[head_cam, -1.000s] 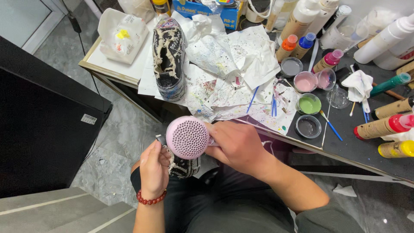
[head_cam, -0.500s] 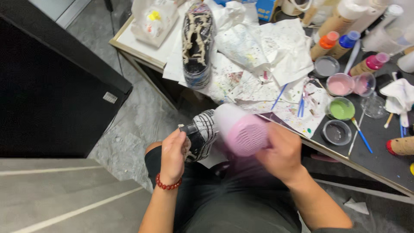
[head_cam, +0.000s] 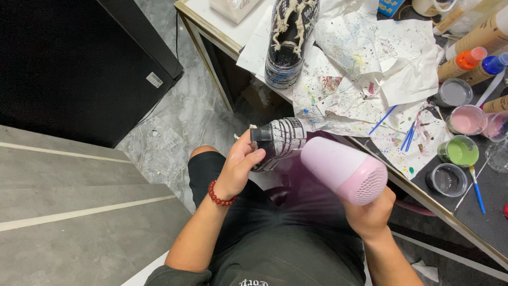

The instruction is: The person dries a painted sneaker using a hair dryer, turning the shoe to dry different sides, and then uses a thin brush to apply green paint to specific sections of the shoe's sole and upper.

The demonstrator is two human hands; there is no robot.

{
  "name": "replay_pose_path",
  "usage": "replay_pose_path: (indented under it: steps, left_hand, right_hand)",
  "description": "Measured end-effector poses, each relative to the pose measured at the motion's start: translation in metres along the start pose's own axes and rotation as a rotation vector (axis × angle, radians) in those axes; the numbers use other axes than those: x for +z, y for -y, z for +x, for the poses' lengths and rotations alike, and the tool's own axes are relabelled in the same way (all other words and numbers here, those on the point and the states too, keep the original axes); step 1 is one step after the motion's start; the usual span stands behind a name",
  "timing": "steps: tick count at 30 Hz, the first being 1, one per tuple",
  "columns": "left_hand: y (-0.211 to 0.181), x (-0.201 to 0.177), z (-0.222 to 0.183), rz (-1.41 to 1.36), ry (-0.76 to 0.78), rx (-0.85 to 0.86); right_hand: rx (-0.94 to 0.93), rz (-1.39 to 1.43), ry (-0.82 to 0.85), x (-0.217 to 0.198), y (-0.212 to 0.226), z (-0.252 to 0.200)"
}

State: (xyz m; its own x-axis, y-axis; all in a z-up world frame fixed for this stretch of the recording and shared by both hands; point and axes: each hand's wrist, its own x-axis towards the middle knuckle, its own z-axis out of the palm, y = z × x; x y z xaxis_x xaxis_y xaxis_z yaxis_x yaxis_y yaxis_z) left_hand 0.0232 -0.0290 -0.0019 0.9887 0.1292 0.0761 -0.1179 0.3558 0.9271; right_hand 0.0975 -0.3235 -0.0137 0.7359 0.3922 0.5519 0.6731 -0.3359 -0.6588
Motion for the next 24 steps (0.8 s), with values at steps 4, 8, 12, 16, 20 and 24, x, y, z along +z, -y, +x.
replay_pose_path:
  steps: [4, 8, 12, 16, 20, 24]
  left_hand:
    - [-0.003, -0.005, 0.001, 0.055, 0.026, -0.018]
    - [-0.011, -0.003, 0.003, 0.123, 0.037, -0.024]
    - [-0.01, -0.002, -0.003, 0.176, 0.099, -0.025]
    - [-0.004, 0.0, -0.002, 0.186, 0.068, -0.1]
    - [0.004, 0.0, 0.001, 0.141, 0.042, -0.107]
    - [0.012, -0.022, -0.006, 0.093, 0.012, -0.101]
  right_hand:
    - [-0.078, 0.006, -0.034, 0.001, 0.003, -0.005]
    - [-0.158, -0.059, -0.037, 0.0, 0.005, 0.0]
    - [-0.211, 0.136, 0.077, -0.006, 0.009, 0.001]
    - [-0.137, 0.166, 0.087, -0.013, 0.016, 0.005]
    - [-0.145, 0.152, 0.056, -0.017, 0.011, 0.0]
    - [-0.254, 0.258, 0.061, -0.008, 0.009, -0.012]
